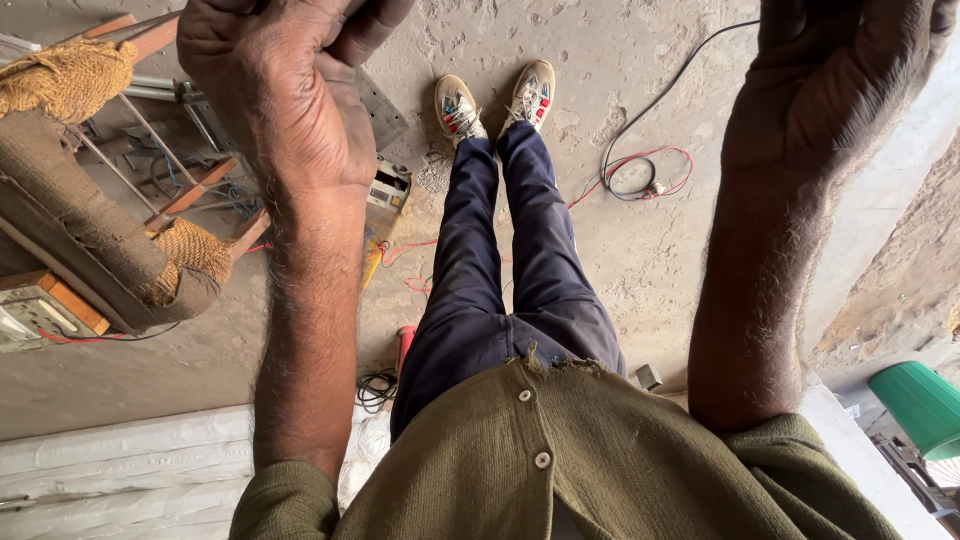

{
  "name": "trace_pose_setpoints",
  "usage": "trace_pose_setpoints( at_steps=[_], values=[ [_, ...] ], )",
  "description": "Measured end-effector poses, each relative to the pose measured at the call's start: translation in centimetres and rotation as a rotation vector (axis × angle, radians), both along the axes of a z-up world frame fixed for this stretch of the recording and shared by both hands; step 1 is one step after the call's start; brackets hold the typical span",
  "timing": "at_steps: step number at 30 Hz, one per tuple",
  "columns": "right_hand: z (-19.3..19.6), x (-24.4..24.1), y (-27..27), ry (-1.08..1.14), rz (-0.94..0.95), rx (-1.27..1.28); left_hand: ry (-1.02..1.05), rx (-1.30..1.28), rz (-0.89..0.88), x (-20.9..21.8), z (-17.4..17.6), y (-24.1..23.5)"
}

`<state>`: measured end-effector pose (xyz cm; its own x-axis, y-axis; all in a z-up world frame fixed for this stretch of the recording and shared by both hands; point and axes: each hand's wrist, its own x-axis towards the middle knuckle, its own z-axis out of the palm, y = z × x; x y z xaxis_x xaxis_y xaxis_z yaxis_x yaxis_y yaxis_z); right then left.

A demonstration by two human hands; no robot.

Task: The recorder is measuring and marking a metal component using a metal ruler and a marking tool in a metal fabrication setting.

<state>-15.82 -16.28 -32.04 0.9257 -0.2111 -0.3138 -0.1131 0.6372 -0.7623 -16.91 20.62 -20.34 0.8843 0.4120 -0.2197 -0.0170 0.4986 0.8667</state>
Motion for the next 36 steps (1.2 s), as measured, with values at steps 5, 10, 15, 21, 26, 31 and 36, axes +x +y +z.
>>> trace_pose_setpoints(
  at_steps=[5, 10, 15, 21, 26, 31, 36],
  values=[
    [-2.2, -0.6, -0.5, -0.020, 0.020, -0.007, -0.021, -0.012, 0.000, -0.4, -1.3, 0.4],
    [-0.7, -0.2, -0.4, -0.040, 0.039, -0.010, -0.031, 0.024, -0.008, -0.6, -1.5, 0.6],
    [0.1, 0.4, -0.3, -0.065, 0.060, -0.015, -0.019, 0.017, 0.004, -0.4, -0.9, 0.4],
    [0.4, 0.7, -0.3, -0.092, 0.082, -0.023, -0.031, 0.011, 0.013, -0.1, -0.5, 0.2],
    [0.5, 0.9, -0.4, -0.113, 0.098, -0.029, -0.042, 0.022, 0.018, -0.7, -1.7, 0.6],
    [0.0, 1.0, -0.5, -0.131, 0.096, -0.036, -0.018, 0.040, 0.009, -0.4, -1.4, 0.5],
    [0.3, 1.2, 0.0, -0.124, 0.089, -0.039, -0.014, 0.010, 0.021, -0.3, -1.2, 0.4]
  ],
)
